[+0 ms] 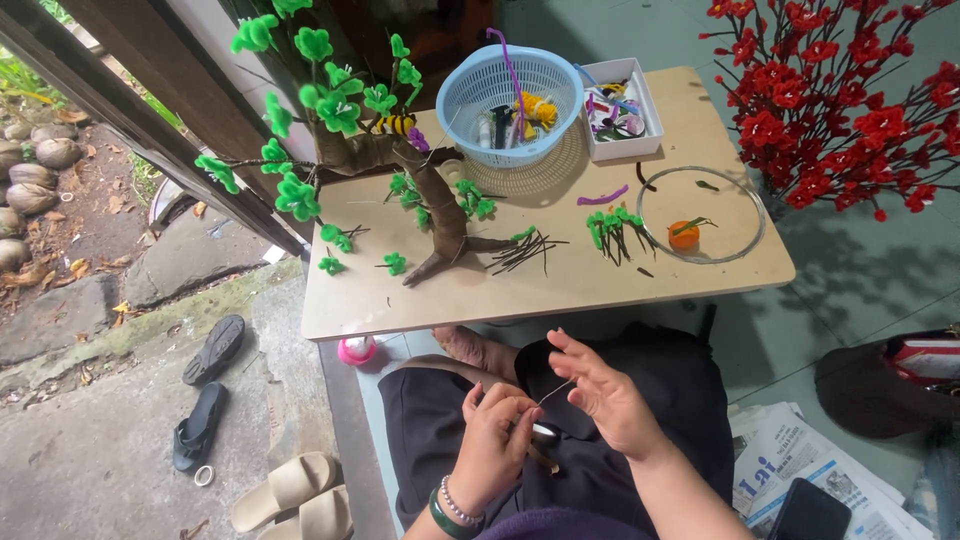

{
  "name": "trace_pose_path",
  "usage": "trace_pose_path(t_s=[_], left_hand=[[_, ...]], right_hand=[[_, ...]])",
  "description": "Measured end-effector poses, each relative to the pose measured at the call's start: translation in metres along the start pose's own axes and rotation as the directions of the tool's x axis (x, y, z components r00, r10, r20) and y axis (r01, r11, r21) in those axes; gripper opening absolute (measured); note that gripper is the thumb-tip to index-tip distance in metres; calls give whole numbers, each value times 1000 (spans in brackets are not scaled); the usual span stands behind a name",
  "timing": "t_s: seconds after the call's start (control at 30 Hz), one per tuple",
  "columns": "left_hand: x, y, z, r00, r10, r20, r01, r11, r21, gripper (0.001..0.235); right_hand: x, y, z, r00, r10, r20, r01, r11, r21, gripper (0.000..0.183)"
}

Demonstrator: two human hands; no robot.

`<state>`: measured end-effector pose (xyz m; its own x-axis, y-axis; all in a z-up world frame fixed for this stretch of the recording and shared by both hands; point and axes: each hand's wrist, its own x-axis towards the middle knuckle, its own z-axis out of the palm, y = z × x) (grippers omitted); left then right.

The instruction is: Assembling a decorative artificial tree by manually attaching green leaf clusters to the branches.

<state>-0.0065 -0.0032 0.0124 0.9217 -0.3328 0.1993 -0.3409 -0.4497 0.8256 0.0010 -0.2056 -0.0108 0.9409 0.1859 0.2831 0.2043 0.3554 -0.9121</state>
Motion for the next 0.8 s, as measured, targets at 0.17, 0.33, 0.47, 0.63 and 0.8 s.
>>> trace_pose_path(t_s=[0.17,0.33,0.47,0.63,0.8], left_hand=[[1,0,6,1000,18,-16,-19,999,-26,4],[1,2,7,998,28,-64,-26,999,32,2],[8,0,-2,982,168,-83,-123,910,395,12],[37,1,-15,910,414,-36,-257,630,733,21],[71,7,-20,779,623,70,-501,552,667,37]], right_hand=[[0,13,7,991,-80,-105,92,989,116,14],[-3,26,5,958,-115,-263,81,987,-138,14],[-2,11,-4,959,-155,-237,6,847,-531,31],[2,-20,2,996,-34,-82,-53,518,-854,22],[26,-9,3,948,208,-241,-315,521,-793,11]])
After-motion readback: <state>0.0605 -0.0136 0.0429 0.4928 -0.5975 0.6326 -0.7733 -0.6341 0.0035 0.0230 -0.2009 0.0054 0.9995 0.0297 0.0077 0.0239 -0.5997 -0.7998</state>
